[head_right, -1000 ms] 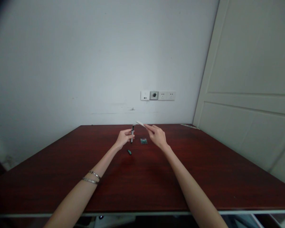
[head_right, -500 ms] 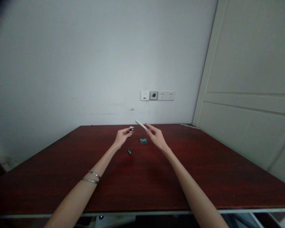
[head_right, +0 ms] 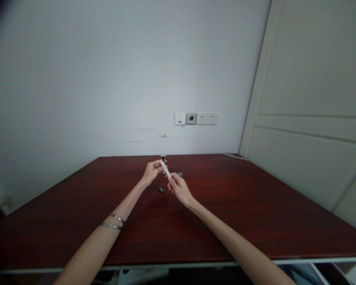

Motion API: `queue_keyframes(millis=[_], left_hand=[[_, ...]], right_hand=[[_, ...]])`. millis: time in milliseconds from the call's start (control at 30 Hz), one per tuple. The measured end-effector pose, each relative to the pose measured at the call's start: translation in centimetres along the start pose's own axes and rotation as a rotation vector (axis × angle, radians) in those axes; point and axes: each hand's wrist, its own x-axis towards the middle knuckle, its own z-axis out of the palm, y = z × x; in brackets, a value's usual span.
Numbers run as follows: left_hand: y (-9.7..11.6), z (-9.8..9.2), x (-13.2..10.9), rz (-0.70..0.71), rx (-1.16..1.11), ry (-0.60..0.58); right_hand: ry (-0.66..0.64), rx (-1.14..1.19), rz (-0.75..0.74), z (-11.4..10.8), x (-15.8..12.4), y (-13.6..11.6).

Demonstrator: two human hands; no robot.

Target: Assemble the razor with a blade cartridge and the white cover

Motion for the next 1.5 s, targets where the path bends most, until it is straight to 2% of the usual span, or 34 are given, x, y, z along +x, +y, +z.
queue_keyframes(millis=[167, 367, 567, 733, 933, 1100, 1300, 1500], left_hand=[[-0.1, 0.1, 0.0, -0.023, -0.014, -0.018], [-0.2, 0.0, -0.3, -0.058, -0.085, -0.004], [0.4, 0.3, -0.5, -0.093, -0.059, 0.007], [1.1, 0.4, -0.7, -0.101, -0.091, 0.017], [0.9, 0.2, -0.7, -0.112, -0.092, 0.001], [0.7, 0.3, -0.6, -0.116, -0.079, 0.017], [0.5, 0.5, -0.5, -0.084, -0.07, -0.051], [0.0, 0.5, -0.6, -0.089, -0.065, -0.063]], right_hand=[[0.065, 0.15, 0.028, 0.3, 1.0, -0.5], [0.048, 0.241, 0.104, 1.2, 0.6, 0.7], [0.084, 0.312, 0.084, 1.8, 0.9, 0.7], [0.061, 0.32, 0.189, 2.7, 0.2, 1.5], [0.091, 0.329, 0.067, 2.5, 1.2, 0.0], [0.052, 0.312, 0.157, 2.7, 0.7, 0.6], [0.097, 0.36, 0.093, 2.7, 1.1, 0.1], [0.082, 0.417, 0.158, 2.6, 0.9, -0.5]])
